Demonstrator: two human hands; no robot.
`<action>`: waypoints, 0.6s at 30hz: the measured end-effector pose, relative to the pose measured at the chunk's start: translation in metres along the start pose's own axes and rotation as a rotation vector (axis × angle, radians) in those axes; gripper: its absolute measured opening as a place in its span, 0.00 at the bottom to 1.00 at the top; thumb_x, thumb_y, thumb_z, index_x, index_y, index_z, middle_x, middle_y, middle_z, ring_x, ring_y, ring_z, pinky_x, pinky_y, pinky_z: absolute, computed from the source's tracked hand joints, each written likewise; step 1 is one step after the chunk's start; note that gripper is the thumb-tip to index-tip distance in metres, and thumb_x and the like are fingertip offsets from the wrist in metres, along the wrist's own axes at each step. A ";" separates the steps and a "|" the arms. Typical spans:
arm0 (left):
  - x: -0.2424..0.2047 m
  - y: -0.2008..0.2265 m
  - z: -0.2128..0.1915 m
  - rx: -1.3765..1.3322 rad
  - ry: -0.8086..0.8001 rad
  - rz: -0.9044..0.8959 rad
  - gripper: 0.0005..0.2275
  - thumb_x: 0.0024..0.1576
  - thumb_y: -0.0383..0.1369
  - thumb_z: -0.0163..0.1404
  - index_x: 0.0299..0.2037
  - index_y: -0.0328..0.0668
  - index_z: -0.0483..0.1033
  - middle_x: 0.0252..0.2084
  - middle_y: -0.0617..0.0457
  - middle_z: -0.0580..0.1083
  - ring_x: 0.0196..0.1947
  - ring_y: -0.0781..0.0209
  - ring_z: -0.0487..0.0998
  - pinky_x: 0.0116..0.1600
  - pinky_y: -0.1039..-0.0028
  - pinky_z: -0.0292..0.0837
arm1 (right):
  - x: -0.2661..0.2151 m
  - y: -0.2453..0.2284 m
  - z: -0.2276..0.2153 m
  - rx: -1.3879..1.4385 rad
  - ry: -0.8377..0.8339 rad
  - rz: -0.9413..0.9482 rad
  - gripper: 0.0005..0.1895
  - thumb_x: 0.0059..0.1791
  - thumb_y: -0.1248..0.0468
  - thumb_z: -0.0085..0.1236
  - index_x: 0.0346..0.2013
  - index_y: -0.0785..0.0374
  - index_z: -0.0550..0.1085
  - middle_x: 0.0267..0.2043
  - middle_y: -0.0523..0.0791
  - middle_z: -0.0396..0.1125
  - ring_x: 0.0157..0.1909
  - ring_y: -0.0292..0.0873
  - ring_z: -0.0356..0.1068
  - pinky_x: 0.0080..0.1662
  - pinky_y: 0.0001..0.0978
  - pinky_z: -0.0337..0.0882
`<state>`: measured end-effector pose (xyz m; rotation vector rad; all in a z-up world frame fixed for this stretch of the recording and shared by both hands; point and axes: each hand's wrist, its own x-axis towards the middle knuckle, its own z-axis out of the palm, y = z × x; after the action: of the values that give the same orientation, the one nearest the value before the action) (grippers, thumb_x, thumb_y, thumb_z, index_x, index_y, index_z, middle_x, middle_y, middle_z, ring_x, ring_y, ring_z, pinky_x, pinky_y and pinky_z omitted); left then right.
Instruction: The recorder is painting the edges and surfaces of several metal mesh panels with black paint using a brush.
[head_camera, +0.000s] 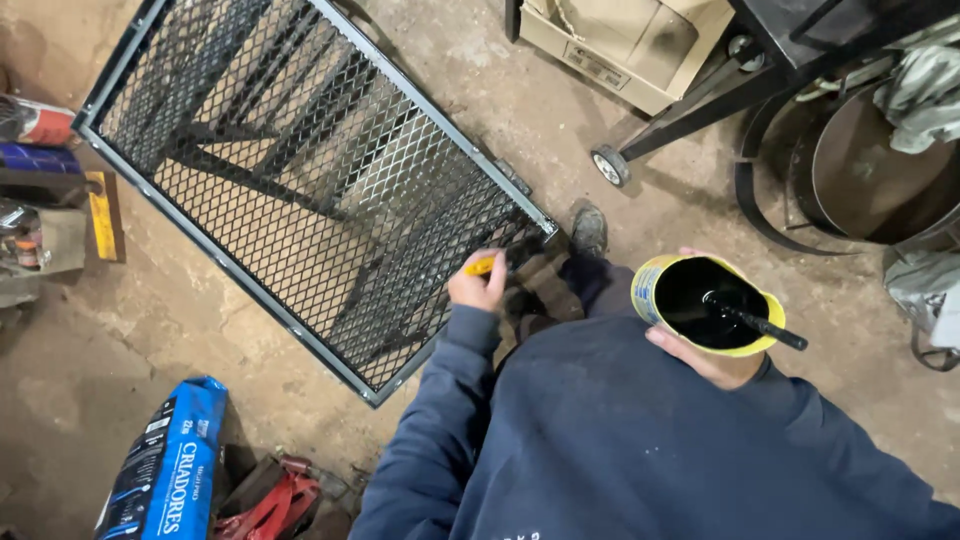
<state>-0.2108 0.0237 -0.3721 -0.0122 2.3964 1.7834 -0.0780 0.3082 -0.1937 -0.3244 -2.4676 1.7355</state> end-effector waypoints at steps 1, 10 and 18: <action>-0.001 -0.007 -0.007 0.092 0.014 0.027 0.07 0.59 0.34 0.57 0.40 0.39 0.82 0.31 0.51 0.80 0.30 0.66 0.81 0.40 0.74 0.77 | 0.003 -0.002 0.002 -0.010 0.023 -0.065 0.46 0.37 0.65 0.74 0.66 0.64 0.62 0.67 0.48 0.62 0.68 0.45 0.64 0.66 0.40 0.67; 0.007 0.022 -0.012 0.110 0.037 -0.088 0.08 0.59 0.35 0.57 0.38 0.40 0.82 0.26 0.50 0.79 0.26 0.66 0.78 0.35 0.74 0.75 | 0.007 -0.003 0.003 0.066 -0.008 0.003 0.44 0.37 0.67 0.74 0.65 0.64 0.63 0.66 0.48 0.62 0.65 0.45 0.66 0.64 0.40 0.69; -0.002 -0.013 -0.026 0.209 0.044 0.012 0.08 0.59 0.36 0.57 0.39 0.39 0.82 0.30 0.49 0.81 0.29 0.64 0.82 0.38 0.73 0.77 | 0.010 -0.004 0.004 -0.011 0.034 -0.133 0.46 0.35 0.65 0.75 0.65 0.63 0.62 0.67 0.48 0.61 0.68 0.44 0.64 0.66 0.39 0.66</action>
<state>-0.2107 -0.0052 -0.3773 -0.0126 2.6066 1.5438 -0.0892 0.3050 -0.1914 -0.1835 -2.4157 1.6512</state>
